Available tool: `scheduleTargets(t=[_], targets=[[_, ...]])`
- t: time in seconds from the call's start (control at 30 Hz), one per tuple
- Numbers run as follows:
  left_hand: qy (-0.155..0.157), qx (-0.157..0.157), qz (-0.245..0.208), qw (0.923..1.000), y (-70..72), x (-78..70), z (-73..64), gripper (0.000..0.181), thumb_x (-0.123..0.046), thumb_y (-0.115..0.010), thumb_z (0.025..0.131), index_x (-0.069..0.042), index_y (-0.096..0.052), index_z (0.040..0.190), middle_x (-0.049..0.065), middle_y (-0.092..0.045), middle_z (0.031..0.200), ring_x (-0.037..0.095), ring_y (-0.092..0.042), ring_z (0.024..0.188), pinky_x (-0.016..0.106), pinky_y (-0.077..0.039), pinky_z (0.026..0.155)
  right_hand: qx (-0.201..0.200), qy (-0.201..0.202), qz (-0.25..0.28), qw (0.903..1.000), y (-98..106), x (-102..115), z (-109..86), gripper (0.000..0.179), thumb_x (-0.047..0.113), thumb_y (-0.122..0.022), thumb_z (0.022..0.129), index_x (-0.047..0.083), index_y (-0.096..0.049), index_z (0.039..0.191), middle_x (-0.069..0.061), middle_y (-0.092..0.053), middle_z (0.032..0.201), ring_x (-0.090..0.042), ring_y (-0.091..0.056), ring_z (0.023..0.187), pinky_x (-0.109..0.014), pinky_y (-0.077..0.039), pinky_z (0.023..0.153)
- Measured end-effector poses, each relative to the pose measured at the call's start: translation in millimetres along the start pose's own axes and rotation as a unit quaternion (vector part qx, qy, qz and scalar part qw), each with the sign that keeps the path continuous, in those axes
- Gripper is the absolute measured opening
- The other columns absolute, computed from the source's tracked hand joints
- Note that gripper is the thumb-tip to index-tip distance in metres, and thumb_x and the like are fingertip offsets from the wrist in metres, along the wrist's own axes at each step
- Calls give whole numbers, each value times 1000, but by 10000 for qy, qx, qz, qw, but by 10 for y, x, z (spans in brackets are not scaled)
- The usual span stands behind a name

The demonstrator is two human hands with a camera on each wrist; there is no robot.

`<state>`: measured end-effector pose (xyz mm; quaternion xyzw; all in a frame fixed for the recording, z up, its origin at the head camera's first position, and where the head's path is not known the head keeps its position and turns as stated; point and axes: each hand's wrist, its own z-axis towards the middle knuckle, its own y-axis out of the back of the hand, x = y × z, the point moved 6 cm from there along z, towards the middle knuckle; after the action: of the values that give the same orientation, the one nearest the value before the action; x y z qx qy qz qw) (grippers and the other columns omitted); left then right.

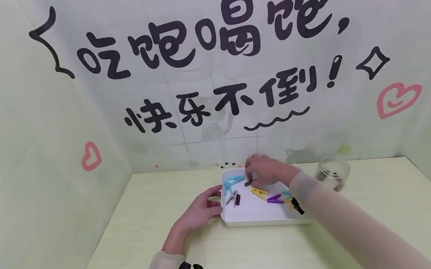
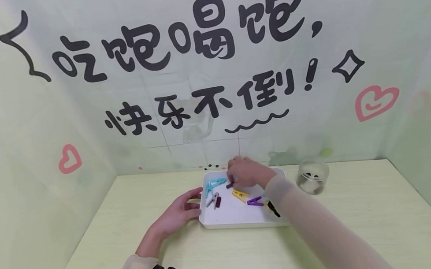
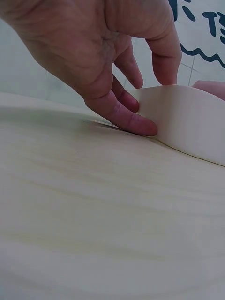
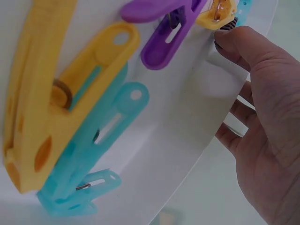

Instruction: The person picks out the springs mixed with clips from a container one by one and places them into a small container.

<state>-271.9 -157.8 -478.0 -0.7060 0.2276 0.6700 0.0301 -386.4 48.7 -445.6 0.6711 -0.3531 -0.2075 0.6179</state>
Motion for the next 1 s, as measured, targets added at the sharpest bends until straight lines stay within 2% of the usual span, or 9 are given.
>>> scheduleTargets(t=[0.23,0.43,0.6,1.0], targets=[[-23,1,17,10000,-10,-38,-2,67,2,-63,101,0,-37,163,21,-49,150,35,-59,125,41,-59,99,-311,24,67,9995,128,-41,-115,7,26,-82,93,30,-77,96,0,-64,133,-22,-52,124,-46,-47,110],[16,-44,87,10000,-2,-23,8,67,1,-64,101,-2,-38,163,19,-50,151,33,-60,124,41,-58,100,-597,57,211,9980,278,-86,-263,8,25,-80,93,31,-76,95,-4,-62,139,-28,-49,133,-52,-46,113],[26,-72,104,9999,-2,-9,10,67,1,-64,101,-3,-39,162,18,-51,150,33,-60,123,42,-58,101,-782,155,200,9966,392,-104,-439,8,24,-80,94,29,-76,98,-8,-61,144,-34,-46,140,-58,-42,116],[45,-146,180,9997,-5,-6,3,66,-1,-65,101,-5,-40,162,17,-51,150,31,-60,123,41,-58,100,-1501,432,165,9876,608,-229,-893,10,18,-80,91,24,-77,98,-13,-63,140,-37,-49,136,-62,-42,114]])
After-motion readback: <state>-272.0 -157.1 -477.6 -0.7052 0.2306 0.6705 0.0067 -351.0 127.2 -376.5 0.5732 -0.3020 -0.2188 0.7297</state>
